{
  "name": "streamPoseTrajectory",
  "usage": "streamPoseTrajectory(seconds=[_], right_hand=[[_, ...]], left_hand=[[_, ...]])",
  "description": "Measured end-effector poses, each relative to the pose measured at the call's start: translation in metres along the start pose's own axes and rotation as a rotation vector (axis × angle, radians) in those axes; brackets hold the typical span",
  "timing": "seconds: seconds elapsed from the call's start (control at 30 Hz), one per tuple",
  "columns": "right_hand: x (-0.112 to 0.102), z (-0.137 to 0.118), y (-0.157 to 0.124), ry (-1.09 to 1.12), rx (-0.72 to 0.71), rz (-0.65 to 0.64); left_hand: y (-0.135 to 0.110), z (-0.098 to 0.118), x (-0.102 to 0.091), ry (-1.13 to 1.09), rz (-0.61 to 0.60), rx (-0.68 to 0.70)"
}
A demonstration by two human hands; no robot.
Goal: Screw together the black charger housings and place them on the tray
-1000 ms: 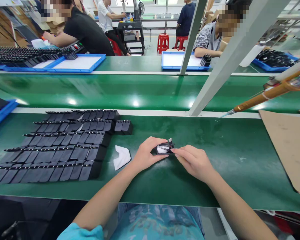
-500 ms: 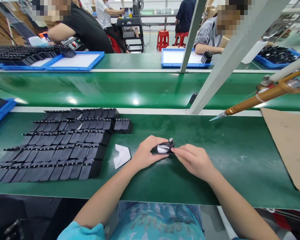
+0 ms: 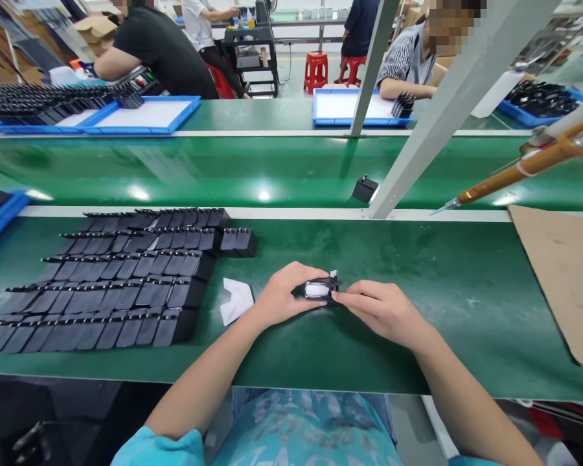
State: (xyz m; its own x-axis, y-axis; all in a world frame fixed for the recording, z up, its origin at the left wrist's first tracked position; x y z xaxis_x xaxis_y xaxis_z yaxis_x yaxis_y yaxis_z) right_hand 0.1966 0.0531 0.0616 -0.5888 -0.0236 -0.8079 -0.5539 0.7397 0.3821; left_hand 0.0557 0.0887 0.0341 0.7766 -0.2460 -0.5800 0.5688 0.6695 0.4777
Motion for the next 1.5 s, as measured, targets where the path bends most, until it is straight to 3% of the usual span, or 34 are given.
streamPoseTrajectory(seconds=[0.43,0.77,0.93,1.5], right_hand=[[-0.016,0.003,0.001,-0.074,0.027,0.07],[-0.005,0.001,-0.002,-0.102,0.023,0.055],[-0.007,-0.001,-0.004,-0.201,-0.005,0.071],[-0.011,-0.004,-0.003,-0.143,-0.012,0.108]], left_hand=[[-0.001,-0.005,0.005,-0.024,-0.04,-0.089],[-0.002,-0.004,0.004,-0.028,-0.038,-0.073],[-0.002,-0.005,0.003,-0.017,-0.025,-0.069],[-0.002,-0.005,0.003,-0.007,-0.037,-0.082]])
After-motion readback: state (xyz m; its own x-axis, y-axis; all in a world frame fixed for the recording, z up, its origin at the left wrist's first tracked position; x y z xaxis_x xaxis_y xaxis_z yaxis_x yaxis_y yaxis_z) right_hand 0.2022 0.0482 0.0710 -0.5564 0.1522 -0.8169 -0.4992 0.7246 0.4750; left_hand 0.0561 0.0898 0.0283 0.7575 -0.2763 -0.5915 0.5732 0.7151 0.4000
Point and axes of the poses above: each hand's wrist, its own y-axis towards the middle knuckle, its own x-axis out of the palm, z = x × y, the point moved 9 cm from there along y, towards the middle knuckle, and after that the axes turned 10 degrees about x, right-handed, at the moved point
